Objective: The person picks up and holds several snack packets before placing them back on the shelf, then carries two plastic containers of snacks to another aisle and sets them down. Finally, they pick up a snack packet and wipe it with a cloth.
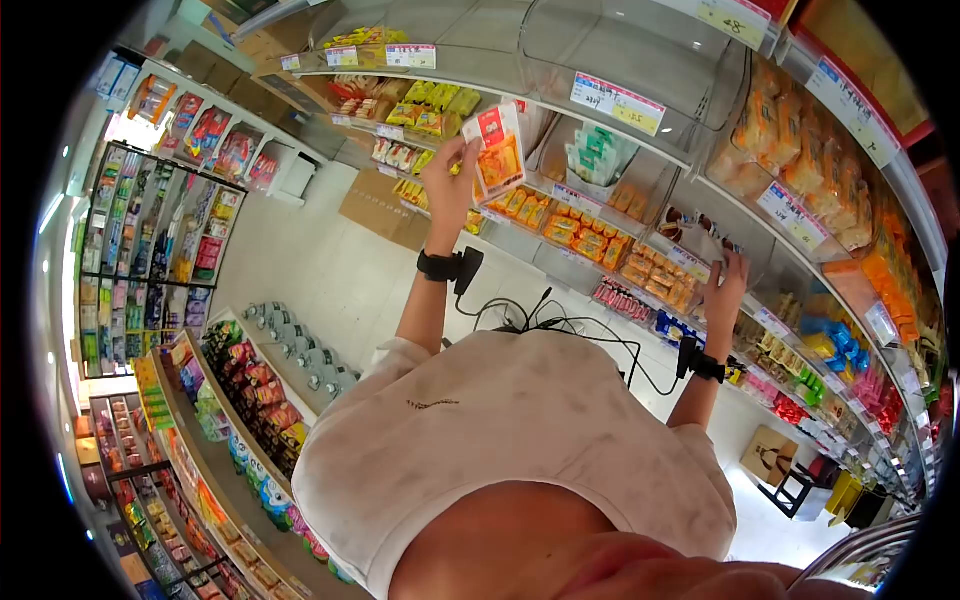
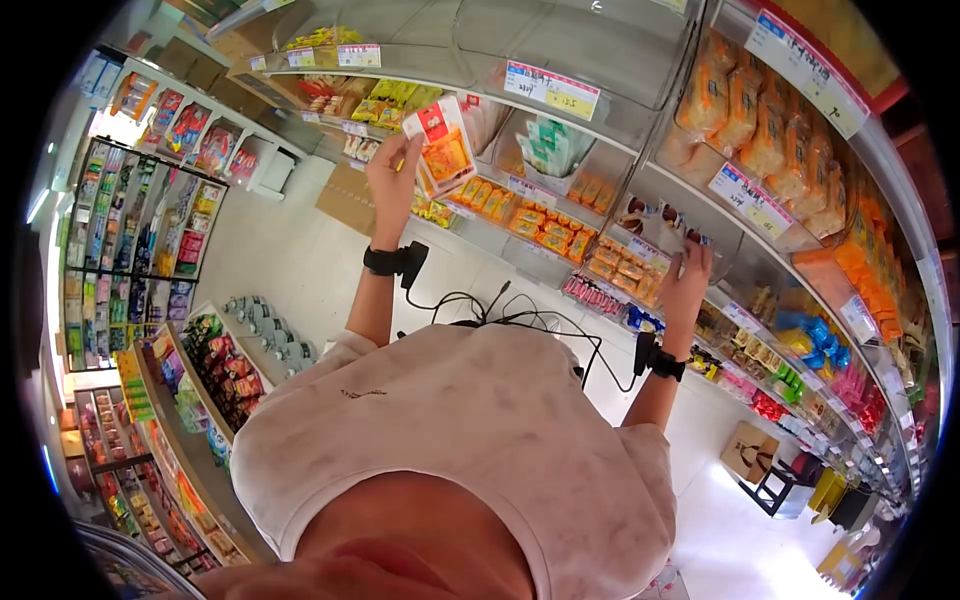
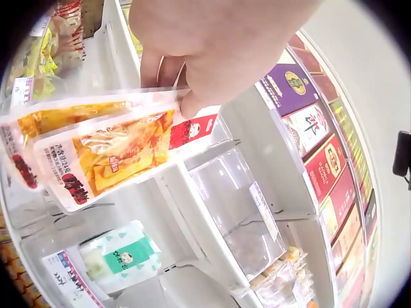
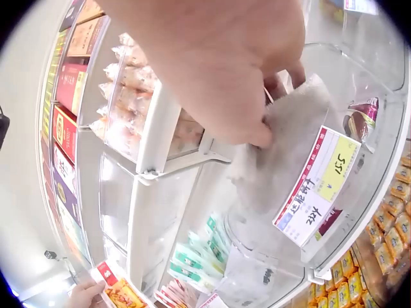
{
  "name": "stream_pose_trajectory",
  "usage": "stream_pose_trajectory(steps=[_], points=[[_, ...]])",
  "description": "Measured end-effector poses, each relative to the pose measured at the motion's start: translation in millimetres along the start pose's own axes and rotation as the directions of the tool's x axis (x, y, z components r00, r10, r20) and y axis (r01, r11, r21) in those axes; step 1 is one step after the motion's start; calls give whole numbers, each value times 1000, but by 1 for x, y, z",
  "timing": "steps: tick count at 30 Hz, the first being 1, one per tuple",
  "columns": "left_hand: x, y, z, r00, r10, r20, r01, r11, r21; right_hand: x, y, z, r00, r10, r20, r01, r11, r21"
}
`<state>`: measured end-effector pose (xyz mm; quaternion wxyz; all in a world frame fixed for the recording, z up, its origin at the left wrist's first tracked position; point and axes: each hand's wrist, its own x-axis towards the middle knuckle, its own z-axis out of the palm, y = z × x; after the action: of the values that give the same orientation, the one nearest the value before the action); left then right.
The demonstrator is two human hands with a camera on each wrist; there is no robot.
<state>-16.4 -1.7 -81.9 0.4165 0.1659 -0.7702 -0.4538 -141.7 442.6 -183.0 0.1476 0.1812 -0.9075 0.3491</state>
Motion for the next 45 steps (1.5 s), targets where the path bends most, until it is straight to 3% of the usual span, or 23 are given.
stream_pose_trajectory(steps=[2,5,8,11,12,14,16,17,20,23,24,28,31,32,34,37,40,43,45], points=[[0,8,0,999,-40,-19,40,999,-10,-3,2,0,991,34,-127,-26,998,65],[4,19,-6,999,-19,33,20,1000,-13,-7,-27,-20,971,140,-193,-81,955,284],[0,49,0,1000,-5,-8,3,970,-242,-15,-35,-26,961,224,-163,-138,897,419],[-1,62,-5,996,-1,88,25,961,-274,-23,-57,-32,984,165,-65,-100,818,566],[-2,65,-6,989,-15,150,57,959,-277,-21,-74,-41,984,134,113,-176,746,643],[-4,70,-9,961,-35,274,115,953,-280,-20,-111,-45,949,116,293,-281,733,619],[-12,79,-3,924,-54,378,194,920,-341,-18,-142,-29,949,-47,312,-175,744,644],[-16,80,1,901,-61,430,236,899,-368,-14,-155,-16,949,-202,244,-17,738,675],[-27,48,-3,745,-44,665,307,909,-284,-11,-216,8,903,-323,283,58,743,667],[-15,52,-25,708,-15,706,345,880,-327,-12,-231,66,748,-493,445,88,738,670],[-7,46,-34,743,28,669,372,814,-446,-11,-247,79,773,-470,427,63,726,685],[22,16,-104,832,-11,555,365,764,-532,-6,-297,129,814,-322,483,3,834,551],[36,-25,-148,946,-82,313,191,922,-337,-5,-329,157,791,-295,537,38,899,437],[42,-36,-159,969,-129,212,208,888,-410,-3,-341,162,853,-309,420,96,885,456],[57,-53,-187,964,-253,83,260,834,-487,6,-364,172,926,-334,175,218,854,473],[75,-73,-217,942,-336,13,291,798,-528,29,-352,191,966,-120,229,4,892,451],[88,-89,-233,950,-312,-15,254,798,-546,69,-337,220,981,-130,142,107,981,159],[88,-102,-239,945,-327,-18,256,771,-584,86,-322,246,974,-155,167,169,983,-72],[91,-113,-238,932,-363,-4,287,744,-603,79,-320,255,981,-87,172,112,984,-140]])
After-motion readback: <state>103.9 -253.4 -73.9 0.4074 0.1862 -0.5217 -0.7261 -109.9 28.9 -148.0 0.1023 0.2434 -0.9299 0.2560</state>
